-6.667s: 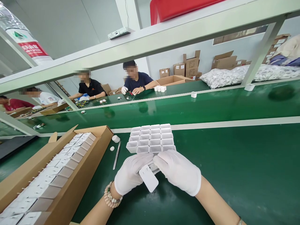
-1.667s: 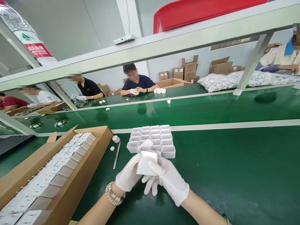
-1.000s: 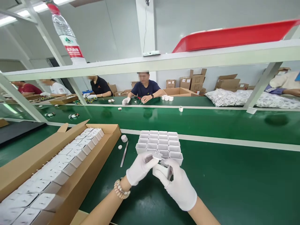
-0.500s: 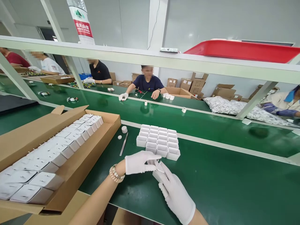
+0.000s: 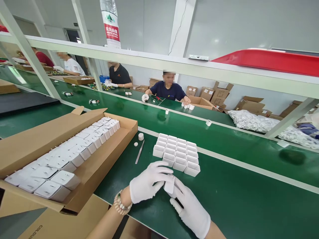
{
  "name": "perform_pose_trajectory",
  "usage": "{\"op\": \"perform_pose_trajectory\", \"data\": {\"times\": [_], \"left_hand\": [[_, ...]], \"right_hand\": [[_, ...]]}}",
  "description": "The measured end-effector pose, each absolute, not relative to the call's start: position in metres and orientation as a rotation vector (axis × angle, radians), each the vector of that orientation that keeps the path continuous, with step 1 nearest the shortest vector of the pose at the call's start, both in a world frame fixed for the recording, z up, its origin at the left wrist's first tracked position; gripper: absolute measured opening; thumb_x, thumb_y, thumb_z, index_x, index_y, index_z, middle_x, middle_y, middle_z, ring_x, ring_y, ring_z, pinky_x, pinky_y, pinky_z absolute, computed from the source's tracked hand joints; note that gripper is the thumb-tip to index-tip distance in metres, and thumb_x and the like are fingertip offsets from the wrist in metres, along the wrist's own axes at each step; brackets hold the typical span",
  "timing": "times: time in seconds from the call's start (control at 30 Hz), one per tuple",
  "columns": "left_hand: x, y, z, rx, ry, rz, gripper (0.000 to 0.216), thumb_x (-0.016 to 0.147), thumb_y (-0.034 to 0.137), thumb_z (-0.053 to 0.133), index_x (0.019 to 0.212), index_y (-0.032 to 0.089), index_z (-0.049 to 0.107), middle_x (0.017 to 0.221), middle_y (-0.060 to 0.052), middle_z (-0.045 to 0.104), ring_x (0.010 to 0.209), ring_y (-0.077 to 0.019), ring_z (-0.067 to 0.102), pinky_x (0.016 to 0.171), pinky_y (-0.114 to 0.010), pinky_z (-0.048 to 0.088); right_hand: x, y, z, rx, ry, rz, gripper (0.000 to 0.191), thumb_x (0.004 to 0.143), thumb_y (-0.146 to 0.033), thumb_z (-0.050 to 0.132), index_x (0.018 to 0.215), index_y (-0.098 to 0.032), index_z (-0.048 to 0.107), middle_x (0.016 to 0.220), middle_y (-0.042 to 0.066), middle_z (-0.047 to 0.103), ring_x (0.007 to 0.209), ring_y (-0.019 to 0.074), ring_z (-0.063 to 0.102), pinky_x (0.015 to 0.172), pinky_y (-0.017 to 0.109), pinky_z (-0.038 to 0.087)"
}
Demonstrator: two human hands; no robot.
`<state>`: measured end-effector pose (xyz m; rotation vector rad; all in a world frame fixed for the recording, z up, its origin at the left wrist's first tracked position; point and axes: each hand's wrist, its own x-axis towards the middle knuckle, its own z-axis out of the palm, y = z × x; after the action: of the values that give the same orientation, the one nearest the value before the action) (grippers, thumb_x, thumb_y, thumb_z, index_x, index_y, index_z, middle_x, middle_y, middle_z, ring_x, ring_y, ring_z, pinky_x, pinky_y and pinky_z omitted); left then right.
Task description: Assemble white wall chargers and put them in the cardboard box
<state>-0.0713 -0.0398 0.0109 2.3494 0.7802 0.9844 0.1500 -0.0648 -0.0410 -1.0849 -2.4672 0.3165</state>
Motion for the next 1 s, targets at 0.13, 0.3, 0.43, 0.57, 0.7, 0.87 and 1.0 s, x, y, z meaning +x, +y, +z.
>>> {"op": "perform_pose_trajectory", "data": {"times": [0.13,0.3,0.43,0.57,0.7,0.87,1.0], "left_hand": [[-0.092,-0.069,-0.006,2.155,1.101,1.224,0.031,0.088,0.013,0.050,0.112,0.027,0.064,0.118,-0.005,0.062,0.115,-0.0213,0.052,0.102,-0.040,0.042],[-0.111,-0.108,-0.035,1.870,1.285,1.334,0.021,0.089,0.016,0.052,0.096,0.026,0.068,0.102,-0.003,0.067,0.098,-0.0179,0.061,0.088,-0.031,0.051],[-0.122,-0.120,-0.044,1.769,1.352,1.344,0.017,0.088,0.019,0.055,0.093,0.027,0.069,0.104,-0.002,0.066,0.099,-0.0182,0.061,0.088,-0.030,0.051],[-0.126,-0.119,-0.044,1.745,1.355,1.309,0.015,0.088,0.022,0.056,0.090,0.028,0.070,0.104,-0.002,0.066,0.100,-0.0182,0.061,0.089,-0.029,0.051],[-0.127,-0.116,-0.049,1.840,1.385,1.296,0.016,0.088,0.022,0.057,0.092,0.028,0.070,0.105,-0.002,0.067,0.100,-0.0177,0.062,0.089,-0.027,0.052],[-0.129,-0.113,-0.056,1.937,1.393,1.307,0.017,0.087,0.021,0.057,0.092,0.030,0.070,0.104,0.000,0.068,0.099,-0.0158,0.063,0.089,-0.025,0.053],[-0.130,-0.112,-0.055,1.971,1.441,1.288,0.016,0.087,0.023,0.057,0.093,0.031,0.070,0.105,0.001,0.068,0.099,-0.0145,0.064,0.089,-0.022,0.053]], "right_hand": [[0.137,-0.071,-0.052,-1.195,-2.360,0.220,0.051,0.092,-0.027,0.045,0.142,-0.029,0.034,0.140,0.008,0.048,0.115,0.0279,0.059,0.093,0.041,0.054],[0.125,-0.072,-0.058,-1.267,-2.273,0.233,0.040,0.093,-0.025,0.042,0.132,-0.025,0.051,0.127,0.008,0.061,0.109,0.0288,0.063,0.092,0.044,0.054],[0.143,-0.079,-0.028,-1.319,-2.138,0.150,0.038,0.092,-0.025,0.048,0.130,-0.026,0.054,0.127,0.006,0.061,0.112,0.0276,0.061,0.094,0.038,0.054],[0.186,-0.113,0.002,-1.354,-1.803,-0.482,0.059,0.084,-0.020,0.062,0.139,-0.031,0.043,0.104,0.006,0.072,0.092,0.0289,0.069,0.087,0.040,0.055],[0.210,-0.140,-0.023,-1.480,-1.939,-0.447,0.047,0.088,-0.024,0.056,0.134,-0.027,0.050,0.116,0.006,0.068,0.094,0.0268,0.068,0.086,0.035,0.056],[0.212,-0.134,-0.073,-1.443,-2.047,-0.267,0.051,0.092,-0.016,0.048,0.140,-0.026,0.039,0.133,0.008,0.056,0.101,0.0239,0.066,0.084,0.034,0.057],[0.219,-0.127,-0.048,-1.387,-2.055,-0.313,0.059,0.090,-0.009,0.048,0.143,-0.030,0.034,0.135,0.007,0.054,0.104,0.0235,0.064,0.087,0.035,0.055]]}}
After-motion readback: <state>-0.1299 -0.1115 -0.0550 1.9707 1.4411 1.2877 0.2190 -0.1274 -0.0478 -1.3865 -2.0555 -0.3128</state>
